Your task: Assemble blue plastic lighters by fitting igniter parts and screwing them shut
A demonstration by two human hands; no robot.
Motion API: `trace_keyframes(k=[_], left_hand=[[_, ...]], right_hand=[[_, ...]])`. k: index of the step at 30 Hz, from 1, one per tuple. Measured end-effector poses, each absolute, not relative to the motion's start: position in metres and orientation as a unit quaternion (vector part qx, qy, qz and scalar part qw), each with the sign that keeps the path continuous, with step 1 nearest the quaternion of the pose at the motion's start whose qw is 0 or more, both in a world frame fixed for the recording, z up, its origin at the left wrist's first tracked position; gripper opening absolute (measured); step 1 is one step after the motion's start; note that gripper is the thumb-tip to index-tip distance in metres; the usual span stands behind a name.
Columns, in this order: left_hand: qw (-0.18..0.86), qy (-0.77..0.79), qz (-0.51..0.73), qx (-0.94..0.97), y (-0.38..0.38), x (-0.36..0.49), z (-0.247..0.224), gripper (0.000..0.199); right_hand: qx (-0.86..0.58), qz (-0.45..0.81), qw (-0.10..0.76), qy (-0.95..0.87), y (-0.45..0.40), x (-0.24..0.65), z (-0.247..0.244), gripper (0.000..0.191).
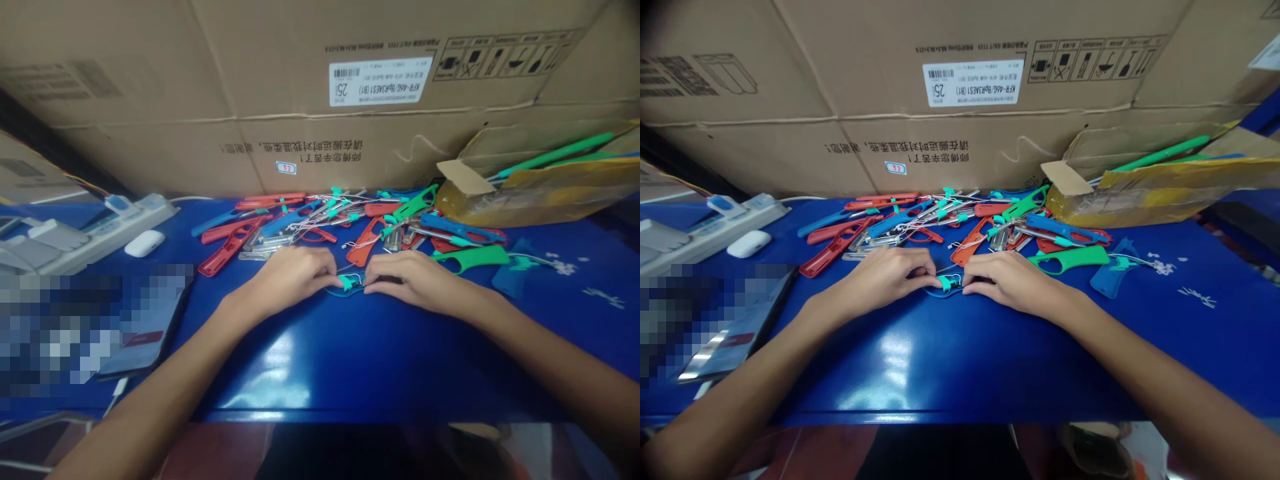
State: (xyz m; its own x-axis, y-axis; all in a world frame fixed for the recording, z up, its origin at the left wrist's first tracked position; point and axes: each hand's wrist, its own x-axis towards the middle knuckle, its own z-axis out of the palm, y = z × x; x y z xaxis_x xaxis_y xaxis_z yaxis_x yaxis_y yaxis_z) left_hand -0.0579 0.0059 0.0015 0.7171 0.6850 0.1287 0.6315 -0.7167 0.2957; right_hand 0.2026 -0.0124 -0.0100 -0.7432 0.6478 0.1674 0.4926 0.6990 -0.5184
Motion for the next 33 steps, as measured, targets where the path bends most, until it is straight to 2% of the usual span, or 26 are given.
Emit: trace_keyframes(k=[15, 22, 33], left_hand=[[0.118, 0.341, 0.144, 0.921, 0.0067, -0.0575, -0.0039, 0.018], [0.062, 0.315, 0.153, 0.935, 0.0051, -0.0569, -0.0036, 0.015], [0.171, 0.297, 0.124, 0.931, 0.0081, -0.0642, 0.0032, 0.019]], right_hand=[[-0.326, 0.239, 0.165, -0.900, -0.0119, 0.2029, -0.0113, 0.013], [-0.324, 0.244, 0.166, -0.899, -0.0120, 0.2017, -0.0097, 0.013], [-0.321, 0.246, 0.167, -0.899, -0.0095, 0.2043, -0.0125, 0.015]])
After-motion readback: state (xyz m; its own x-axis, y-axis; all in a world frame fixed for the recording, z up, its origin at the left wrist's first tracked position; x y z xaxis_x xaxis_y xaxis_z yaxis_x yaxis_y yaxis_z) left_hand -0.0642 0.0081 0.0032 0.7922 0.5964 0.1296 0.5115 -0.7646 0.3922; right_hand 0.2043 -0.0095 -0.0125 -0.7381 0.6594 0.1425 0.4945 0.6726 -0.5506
